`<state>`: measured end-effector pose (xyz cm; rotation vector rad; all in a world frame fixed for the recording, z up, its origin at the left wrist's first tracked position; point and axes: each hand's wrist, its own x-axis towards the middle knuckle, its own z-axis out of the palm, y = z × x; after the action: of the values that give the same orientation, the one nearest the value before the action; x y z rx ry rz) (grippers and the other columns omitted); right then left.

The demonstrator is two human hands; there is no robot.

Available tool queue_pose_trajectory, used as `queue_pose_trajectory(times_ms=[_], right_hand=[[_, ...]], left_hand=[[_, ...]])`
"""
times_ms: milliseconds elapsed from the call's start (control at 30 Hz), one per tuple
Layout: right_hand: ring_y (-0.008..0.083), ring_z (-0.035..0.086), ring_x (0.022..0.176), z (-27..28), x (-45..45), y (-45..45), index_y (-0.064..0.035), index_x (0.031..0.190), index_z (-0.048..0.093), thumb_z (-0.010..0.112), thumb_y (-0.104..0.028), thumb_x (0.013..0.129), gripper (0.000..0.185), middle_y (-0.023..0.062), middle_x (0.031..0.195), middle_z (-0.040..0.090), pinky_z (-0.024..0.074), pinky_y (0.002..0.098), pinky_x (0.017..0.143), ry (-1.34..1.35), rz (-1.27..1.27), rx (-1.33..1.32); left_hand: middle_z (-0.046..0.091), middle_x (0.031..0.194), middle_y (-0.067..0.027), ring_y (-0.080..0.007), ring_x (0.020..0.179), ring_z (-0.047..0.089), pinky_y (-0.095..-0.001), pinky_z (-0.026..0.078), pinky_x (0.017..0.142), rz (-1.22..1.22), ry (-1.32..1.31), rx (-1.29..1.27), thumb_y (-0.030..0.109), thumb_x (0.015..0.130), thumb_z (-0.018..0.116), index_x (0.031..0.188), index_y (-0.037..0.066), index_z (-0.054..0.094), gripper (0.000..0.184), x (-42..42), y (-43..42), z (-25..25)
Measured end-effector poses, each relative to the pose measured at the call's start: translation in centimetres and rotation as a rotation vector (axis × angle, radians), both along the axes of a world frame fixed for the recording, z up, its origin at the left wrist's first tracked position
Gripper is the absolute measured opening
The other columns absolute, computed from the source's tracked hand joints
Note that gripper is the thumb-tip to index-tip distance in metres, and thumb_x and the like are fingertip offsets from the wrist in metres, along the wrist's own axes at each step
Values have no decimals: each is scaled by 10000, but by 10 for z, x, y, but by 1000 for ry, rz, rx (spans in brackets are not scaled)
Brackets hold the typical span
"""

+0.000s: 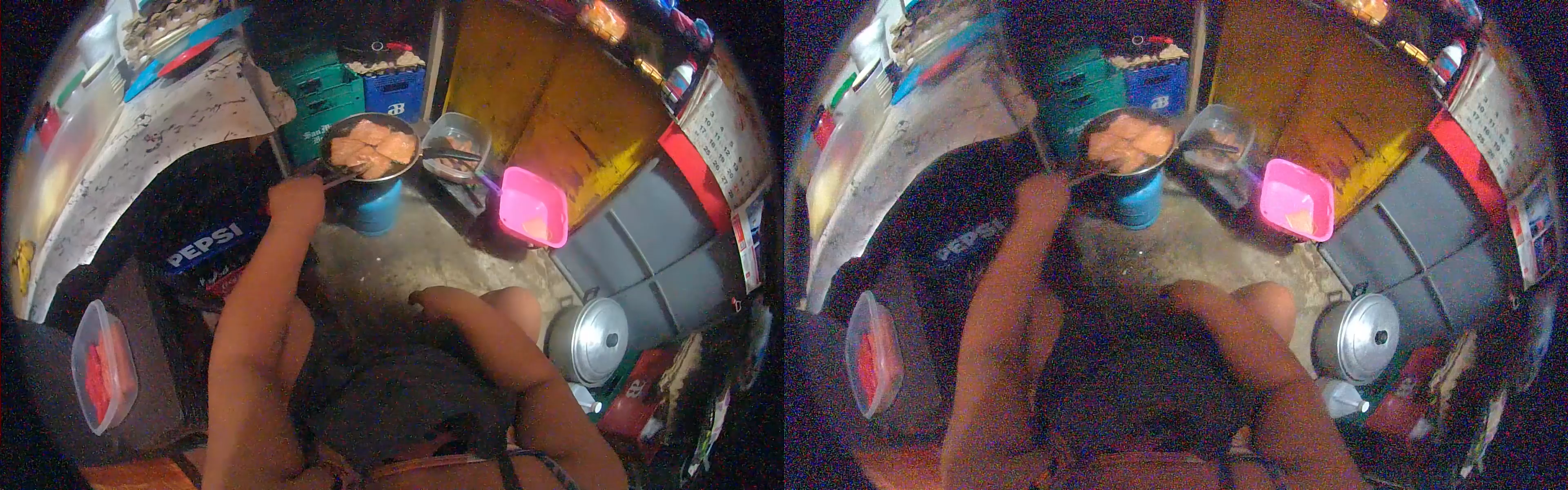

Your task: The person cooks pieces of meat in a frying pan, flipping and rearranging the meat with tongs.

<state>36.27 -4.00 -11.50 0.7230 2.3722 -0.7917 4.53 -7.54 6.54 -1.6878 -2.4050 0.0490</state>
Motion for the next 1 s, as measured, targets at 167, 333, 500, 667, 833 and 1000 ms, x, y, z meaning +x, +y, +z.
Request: queue_pose_trajectory(times_ms=[167, 333, 500, 667, 833, 1000], right_hand=[[413, 649, 1175, -17, 1, 5, -128, 1452, 551, 743, -363, 890, 638, 205, 1265, 690, 515, 517, 970, 1, 12, -15], [414, 629, 1218, -8, 1, 3, -146, 1465, 544, 726, -360, 901, 629, 202, 1320, 667, 505, 524, 1004, 5, 30, -6], [405, 601, 1277, -32, 3, 12, -160, 1473, 542, 714, -376, 911, 626, 191, 1388, 635, 490, 522, 1052, 53, 34, -22], [401, 607, 1271, -46, -1, 13, -161, 1474, 542, 701, -357, 916, 612, 191, 1378, 641, 493, 527, 1043, 32, 22, -19], [401, 613, 1263, 23, -11, -4, -153, 1474, 542, 694, -348, 917, 609, 195, 1364, 649, 494, 521, 1048, -66, -14, -38], [393, 622, 1252, -19, -6, 7, -146, 1459, 554, 720, -388, 900, 631, 191, 1351, 656, 497, 514, 1040, 55, -35, -66]], left_hand=[[757, 1029, -142, -342, 961, 755, -526, 590, 770, -15, -13, 2, 193, 970, 534, 1086, 111, 720, 233, 4, 1, 2], [749, 1012, -140, -339, 938, 754, -521, 589, 760, -59, -4, 118, 175, 972, 529, 1078, 106, 710, 221, 10, -8, 14], [746, 1015, -129, -331, 930, 751, -514, 587, 763, -40, 24, 77, 167, 978, 517, 1092, 115, 726, 243, 13, 16, 8], [749, 1006, -104, -321, 925, 750, -517, 581, 760, -79, 45, 109, 170, 966, 533, 1064, 127, 748, 240, 7, 21, -6], [749, 991, -107, -313, 916, 750, -500, 575, 736, -71, 87, 133, 162, 937, 564, 1009, 117, 740, 196, 14, 13, 13], [751, 979, -109, -301, 940, 738, -479, 571, 750, -186, 153, 100, 148, 918, 581, 1009, 90, 723, 178, 27, 31, 13]])
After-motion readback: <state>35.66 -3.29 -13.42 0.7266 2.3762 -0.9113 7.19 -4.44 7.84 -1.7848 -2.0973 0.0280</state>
